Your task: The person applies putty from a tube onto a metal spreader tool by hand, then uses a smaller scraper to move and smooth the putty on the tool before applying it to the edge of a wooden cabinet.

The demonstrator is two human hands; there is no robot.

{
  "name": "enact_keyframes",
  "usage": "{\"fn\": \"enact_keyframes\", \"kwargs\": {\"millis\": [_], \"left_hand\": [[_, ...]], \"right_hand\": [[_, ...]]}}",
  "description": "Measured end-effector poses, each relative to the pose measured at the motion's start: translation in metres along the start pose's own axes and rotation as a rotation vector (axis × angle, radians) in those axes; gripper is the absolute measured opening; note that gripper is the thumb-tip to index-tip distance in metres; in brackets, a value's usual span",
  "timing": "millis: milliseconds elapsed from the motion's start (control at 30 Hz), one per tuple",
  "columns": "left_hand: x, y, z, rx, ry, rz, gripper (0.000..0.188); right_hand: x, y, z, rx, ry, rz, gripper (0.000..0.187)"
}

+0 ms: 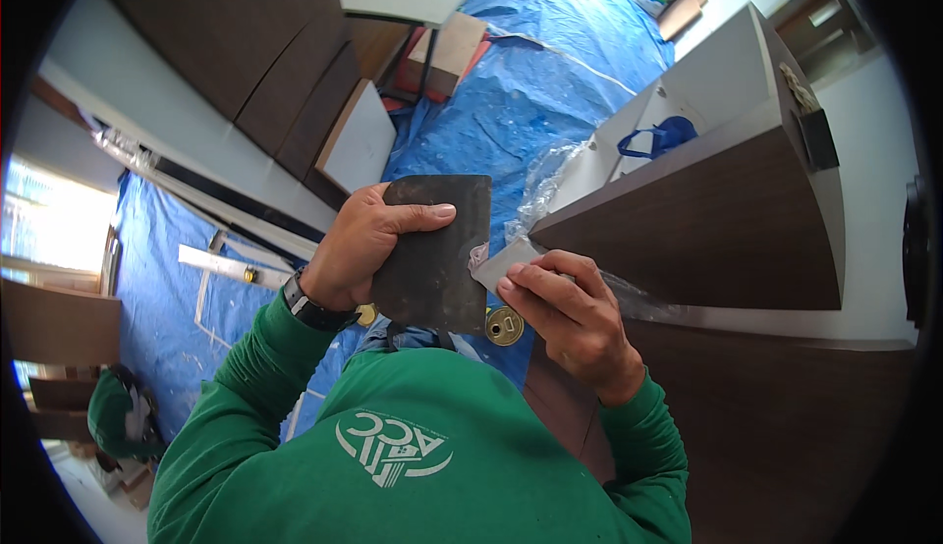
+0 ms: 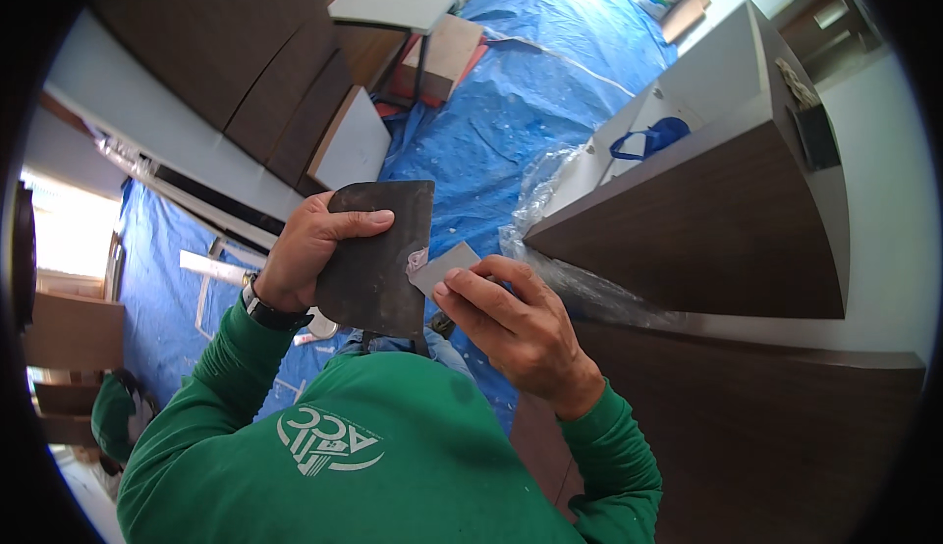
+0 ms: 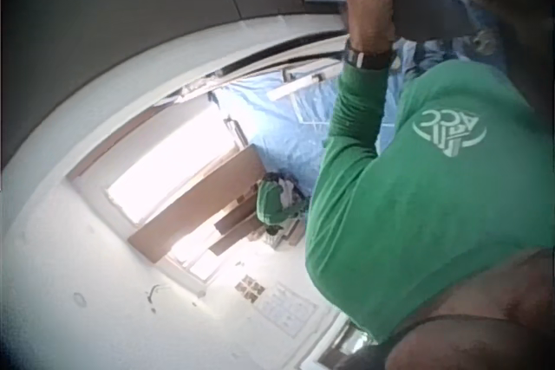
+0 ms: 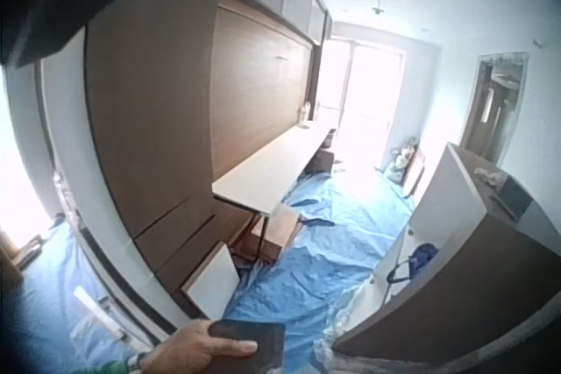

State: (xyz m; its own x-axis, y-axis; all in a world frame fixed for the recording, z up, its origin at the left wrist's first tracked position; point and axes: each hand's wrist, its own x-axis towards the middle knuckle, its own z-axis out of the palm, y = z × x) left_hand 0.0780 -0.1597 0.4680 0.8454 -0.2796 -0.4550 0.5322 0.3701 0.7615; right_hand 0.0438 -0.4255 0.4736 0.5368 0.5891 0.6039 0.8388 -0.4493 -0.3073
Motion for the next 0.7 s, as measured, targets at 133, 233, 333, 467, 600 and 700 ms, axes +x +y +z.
{"fn": "enact_keyframes", "kwargs": {"millis": [133, 233, 333, 467, 600, 700], "left_hand": [[0.042, 0.017, 0.028, 0.042, -0.078, -0.025, 0.024], [0.074, 0.031, 0.05, 0.107, -0.148, -0.043, 0.022], [0.114, 0.046, 0.061, 0.164, -0.194, -0.083, 0.023], [0.169, 0.069, 0.067, 0.157, -0.284, -0.09, 0.024], [0.229, 0.106, 0.075, 0.177, -0.328, -0.085, 0.025], [0.274, 0.132, 0.068, 0.196, -0.341, -0.084, 0.025]], "right_hand": [[-0.002, 0.026, -0.027, -0.086, 0.039, 0.076, 0.031], [0.005, 0.037, -0.025, -0.154, 0.052, 0.127, 0.031], [0.006, 0.063, -0.03, -0.156, 0.076, 0.182, 0.031], [0.031, 0.102, -0.03, -0.25, 0.131, 0.235, 0.034], [0.054, 0.146, -0.018, -0.274, 0.154, 0.288, 0.034], [0.078, 0.18, -0.02, -0.3, 0.192, 0.327, 0.036]]}}
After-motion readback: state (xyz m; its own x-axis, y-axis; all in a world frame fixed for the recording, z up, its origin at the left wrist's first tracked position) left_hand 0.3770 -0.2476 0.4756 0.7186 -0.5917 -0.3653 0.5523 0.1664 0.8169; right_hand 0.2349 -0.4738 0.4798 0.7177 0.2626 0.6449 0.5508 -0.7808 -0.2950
